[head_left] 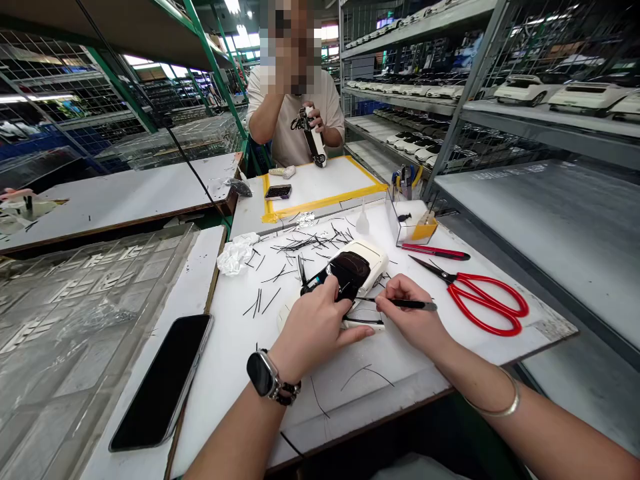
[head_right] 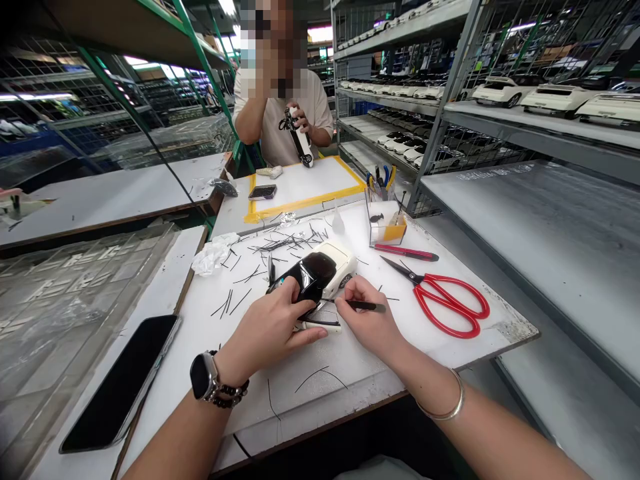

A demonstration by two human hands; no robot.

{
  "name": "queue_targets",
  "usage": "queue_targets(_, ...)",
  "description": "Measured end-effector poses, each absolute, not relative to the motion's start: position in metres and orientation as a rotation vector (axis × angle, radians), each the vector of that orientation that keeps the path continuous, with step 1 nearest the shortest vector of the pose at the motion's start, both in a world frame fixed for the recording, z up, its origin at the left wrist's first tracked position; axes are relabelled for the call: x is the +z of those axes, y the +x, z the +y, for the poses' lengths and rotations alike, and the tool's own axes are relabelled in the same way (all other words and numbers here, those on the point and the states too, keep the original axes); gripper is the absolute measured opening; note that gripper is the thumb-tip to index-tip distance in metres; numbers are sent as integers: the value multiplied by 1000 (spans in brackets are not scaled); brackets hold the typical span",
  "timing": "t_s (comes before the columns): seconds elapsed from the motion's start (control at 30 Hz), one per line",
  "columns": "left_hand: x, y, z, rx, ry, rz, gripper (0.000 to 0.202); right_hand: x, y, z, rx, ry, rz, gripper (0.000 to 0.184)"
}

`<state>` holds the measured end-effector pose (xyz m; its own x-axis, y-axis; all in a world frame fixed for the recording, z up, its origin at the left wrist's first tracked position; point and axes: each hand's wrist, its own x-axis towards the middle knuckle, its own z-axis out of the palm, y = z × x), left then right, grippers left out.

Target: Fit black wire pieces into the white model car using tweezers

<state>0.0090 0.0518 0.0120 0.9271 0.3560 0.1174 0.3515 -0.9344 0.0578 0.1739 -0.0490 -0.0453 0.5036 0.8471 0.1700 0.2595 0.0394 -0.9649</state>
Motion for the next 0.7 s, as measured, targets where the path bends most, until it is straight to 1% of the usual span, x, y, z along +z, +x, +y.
queue_targets(0.1,11,11,48,181,3044,626,62,-45,174,-49,604,-1507,-1002,20)
queue_targets(0.23,11,13,45,149,3025,693,59,-45,173,-50,612,-1470,-968,21)
queue_targets(0.7,13,12,46,94,2981,715,58,-41,169,-49,619,-1498,-1029,21)
